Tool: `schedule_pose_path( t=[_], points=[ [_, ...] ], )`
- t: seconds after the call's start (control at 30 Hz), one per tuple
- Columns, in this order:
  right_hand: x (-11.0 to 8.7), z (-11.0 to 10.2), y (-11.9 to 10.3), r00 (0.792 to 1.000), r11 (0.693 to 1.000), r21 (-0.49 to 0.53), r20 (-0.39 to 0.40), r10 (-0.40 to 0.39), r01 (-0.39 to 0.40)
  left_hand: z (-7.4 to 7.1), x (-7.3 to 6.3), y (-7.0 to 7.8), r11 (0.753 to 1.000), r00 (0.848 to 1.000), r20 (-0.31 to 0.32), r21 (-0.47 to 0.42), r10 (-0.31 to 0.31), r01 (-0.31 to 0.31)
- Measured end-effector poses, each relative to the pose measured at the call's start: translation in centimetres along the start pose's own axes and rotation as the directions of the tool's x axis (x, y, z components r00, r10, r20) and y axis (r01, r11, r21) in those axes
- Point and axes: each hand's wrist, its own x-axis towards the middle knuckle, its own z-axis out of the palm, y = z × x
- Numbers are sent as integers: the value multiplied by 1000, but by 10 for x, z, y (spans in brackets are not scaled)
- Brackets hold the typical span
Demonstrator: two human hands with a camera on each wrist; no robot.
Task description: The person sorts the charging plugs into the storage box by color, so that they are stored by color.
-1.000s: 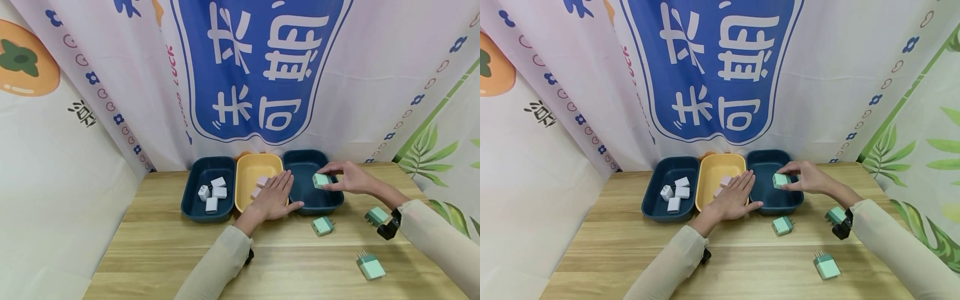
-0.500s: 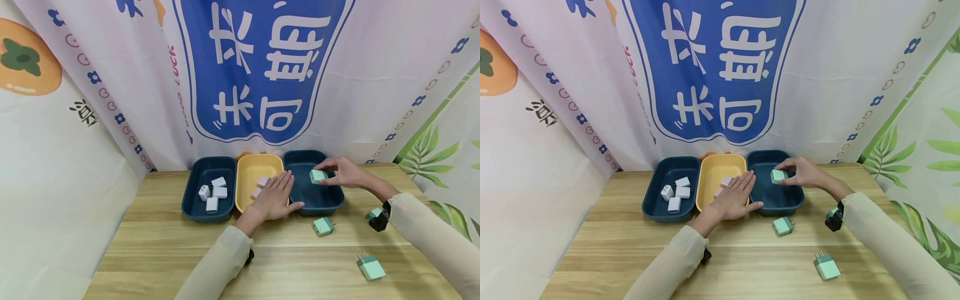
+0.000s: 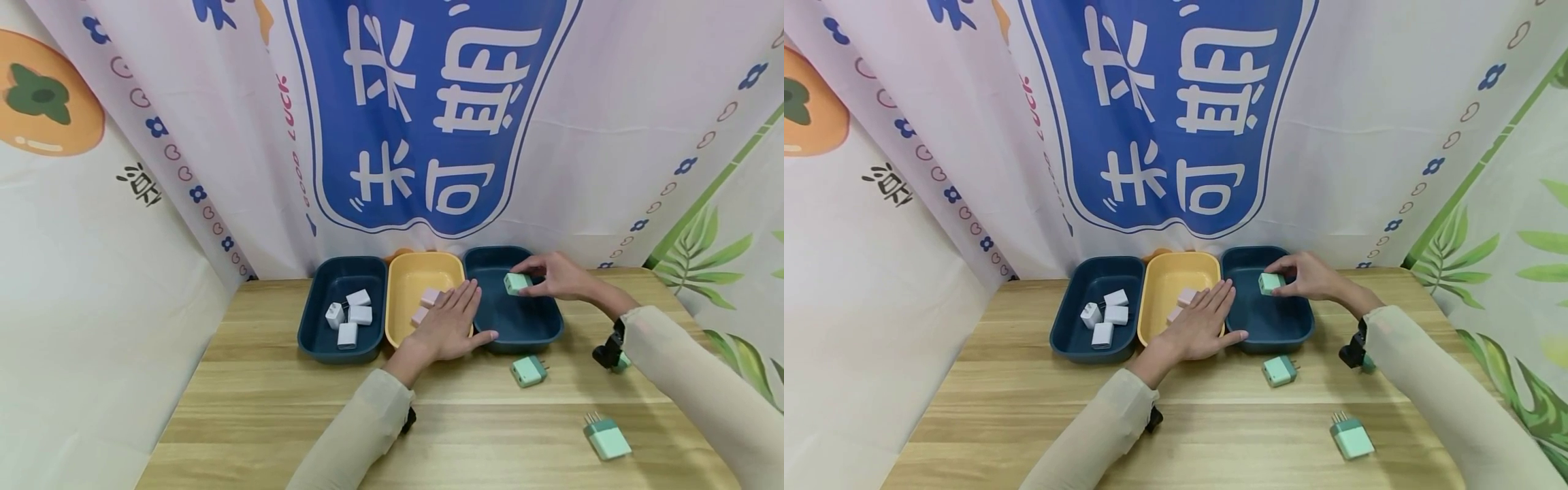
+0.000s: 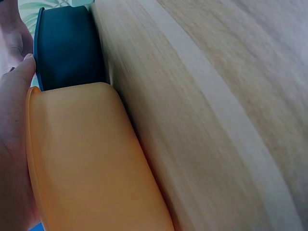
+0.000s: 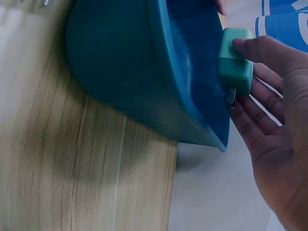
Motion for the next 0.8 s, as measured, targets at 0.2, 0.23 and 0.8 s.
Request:
schedule_pose_path(
  t=[0.2,0.23,0.8],
  points=[
    [5,4,7,1000,1000,-11,15,25,-24,-2,-1,1,1000,1000,5,0,-3,3],
    [5,4,8,999,1000,-13,17,28,-27,-2,-2,1,1000,1000,7,0,-3,3],
    [12,9,15,997,997,-39,34,62,-61,-1,-1,1,1000,1000,10,15,-1,1]
  ],
)
